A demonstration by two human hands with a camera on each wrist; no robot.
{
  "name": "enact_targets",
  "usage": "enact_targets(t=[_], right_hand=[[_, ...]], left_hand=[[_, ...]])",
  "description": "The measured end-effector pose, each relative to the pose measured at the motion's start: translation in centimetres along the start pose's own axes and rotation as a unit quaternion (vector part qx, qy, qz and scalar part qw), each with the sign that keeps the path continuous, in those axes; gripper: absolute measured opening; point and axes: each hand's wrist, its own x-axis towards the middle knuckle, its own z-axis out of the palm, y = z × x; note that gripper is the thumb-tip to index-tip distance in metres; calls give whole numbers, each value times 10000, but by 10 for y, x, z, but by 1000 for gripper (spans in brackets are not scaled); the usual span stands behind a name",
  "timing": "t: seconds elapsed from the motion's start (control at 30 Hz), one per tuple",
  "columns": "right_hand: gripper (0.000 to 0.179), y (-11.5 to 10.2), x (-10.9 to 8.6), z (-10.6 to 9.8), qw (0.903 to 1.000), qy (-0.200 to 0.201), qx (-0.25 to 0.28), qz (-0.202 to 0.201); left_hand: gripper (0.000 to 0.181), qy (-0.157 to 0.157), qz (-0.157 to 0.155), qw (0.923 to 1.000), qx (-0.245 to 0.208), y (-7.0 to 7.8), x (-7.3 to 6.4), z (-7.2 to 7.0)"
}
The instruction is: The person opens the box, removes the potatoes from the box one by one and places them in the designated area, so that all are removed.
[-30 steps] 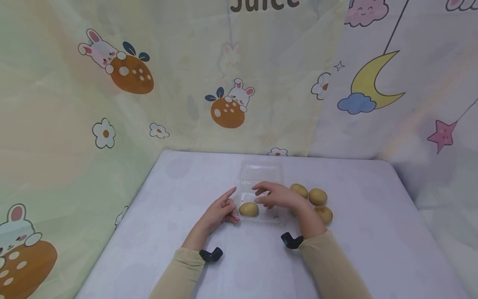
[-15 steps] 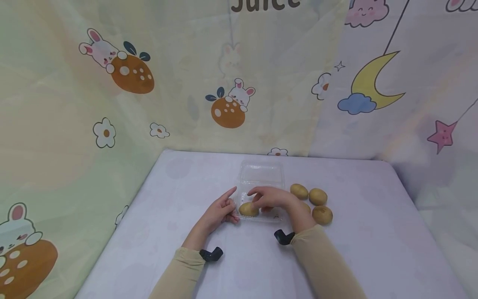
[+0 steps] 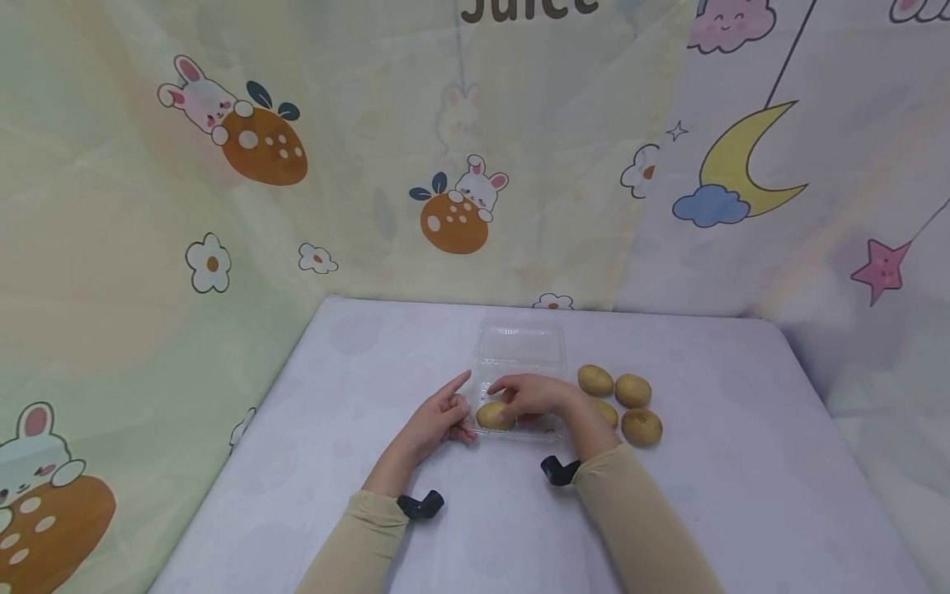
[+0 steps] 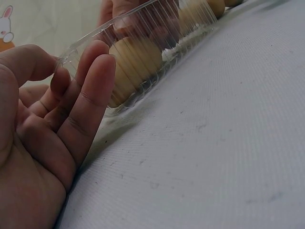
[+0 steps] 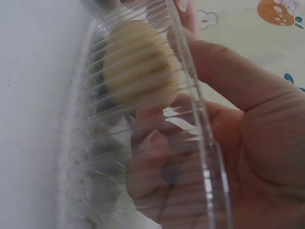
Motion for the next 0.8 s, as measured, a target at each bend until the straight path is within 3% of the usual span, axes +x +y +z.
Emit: enact_targets(t=[0.47,0.8], right_hand=[[28,0,3,2,9985,302,-359,-286],[27,-1,-8,-5,9937,679,-615,-642]], left_hand=[[66,-59,20,9999,-88,-1,2,0],[67,-103,72,9999,-41,1,1,1]])
